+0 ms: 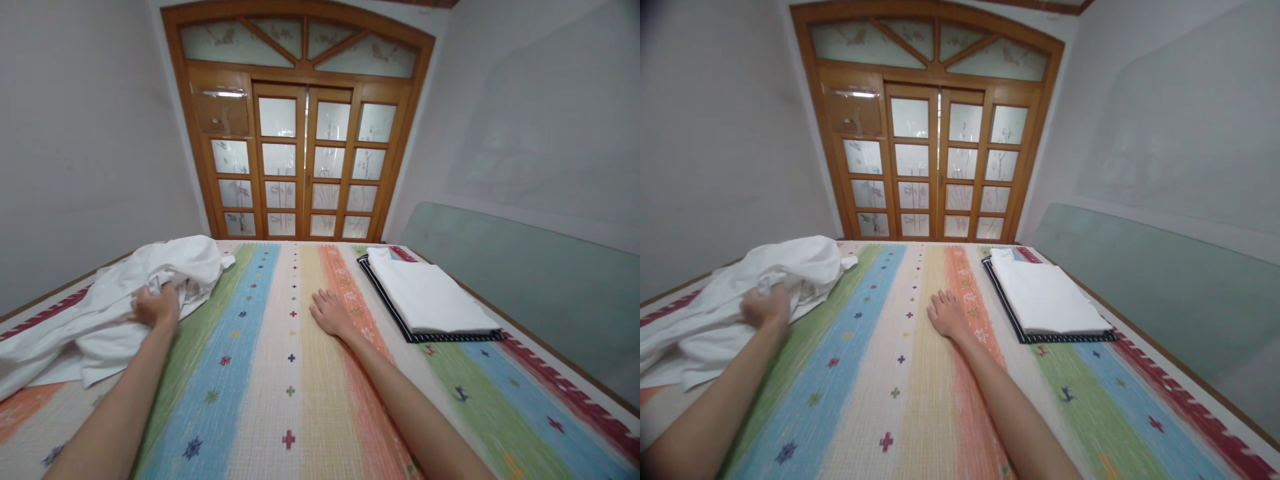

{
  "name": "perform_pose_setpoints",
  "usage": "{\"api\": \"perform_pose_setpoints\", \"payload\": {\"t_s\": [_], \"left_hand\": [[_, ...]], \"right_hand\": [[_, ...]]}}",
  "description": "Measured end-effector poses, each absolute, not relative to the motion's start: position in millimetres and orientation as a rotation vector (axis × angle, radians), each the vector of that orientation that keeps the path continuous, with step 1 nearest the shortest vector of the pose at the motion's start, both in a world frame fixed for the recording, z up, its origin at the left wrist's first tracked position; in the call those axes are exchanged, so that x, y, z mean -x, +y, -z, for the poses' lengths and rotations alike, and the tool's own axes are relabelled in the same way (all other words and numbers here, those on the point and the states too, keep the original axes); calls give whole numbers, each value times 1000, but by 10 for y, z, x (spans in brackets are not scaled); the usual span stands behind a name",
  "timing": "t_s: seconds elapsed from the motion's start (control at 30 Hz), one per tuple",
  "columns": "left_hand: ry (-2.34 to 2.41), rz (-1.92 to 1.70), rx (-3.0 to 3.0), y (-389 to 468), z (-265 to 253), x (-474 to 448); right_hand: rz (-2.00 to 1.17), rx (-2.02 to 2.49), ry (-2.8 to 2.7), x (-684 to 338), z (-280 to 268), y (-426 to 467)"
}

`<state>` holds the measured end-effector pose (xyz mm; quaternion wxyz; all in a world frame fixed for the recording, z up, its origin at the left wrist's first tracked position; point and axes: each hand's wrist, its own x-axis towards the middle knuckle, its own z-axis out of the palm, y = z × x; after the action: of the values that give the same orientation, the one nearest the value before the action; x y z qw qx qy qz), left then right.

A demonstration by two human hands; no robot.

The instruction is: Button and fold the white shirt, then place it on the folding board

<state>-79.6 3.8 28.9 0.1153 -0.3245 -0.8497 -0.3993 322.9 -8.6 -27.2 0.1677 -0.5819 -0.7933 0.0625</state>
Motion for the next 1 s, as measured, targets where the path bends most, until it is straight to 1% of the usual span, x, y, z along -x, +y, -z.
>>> {"api": "perform_pose_setpoints", "payload": {"t_s": [0.03,0.1,0.27,0.37,0.47,0.6,0.7,0.83,1.0], "left_hand": [[-2534,1303,838,53,-339,696],[-2487,1474,925,76,-476,453],[-2212,1485,1241,139,-831,-273],[-2060,1466,1483,135,-912,-754],[-1912,1327,1897,54,-834,-1220],[-1652,892,2588,-127,-507,-1648],[-1509,645,2809,-260,-217,-1768],[-1452,665,2863,-442,-21,-1746],[-1179,585,3033,-763,-198,-1527]], "right_hand": [[-182,1658,-2252,-3229,272,-85],[-192,1652,-2246,-3229,274,-82],[-208,1627,-2251,-3231,261,-79],[-226,1582,-2263,-3242,240,-79],[-300,1474,-2243,-3272,221,-74],[-519,1314,-2051,-3342,215,-53],[-665,1228,-1904,-3382,238,-23],[-780,1106,-1731,-3378,297,32],[-725,1075,-1705,-3369,347,73]]}}
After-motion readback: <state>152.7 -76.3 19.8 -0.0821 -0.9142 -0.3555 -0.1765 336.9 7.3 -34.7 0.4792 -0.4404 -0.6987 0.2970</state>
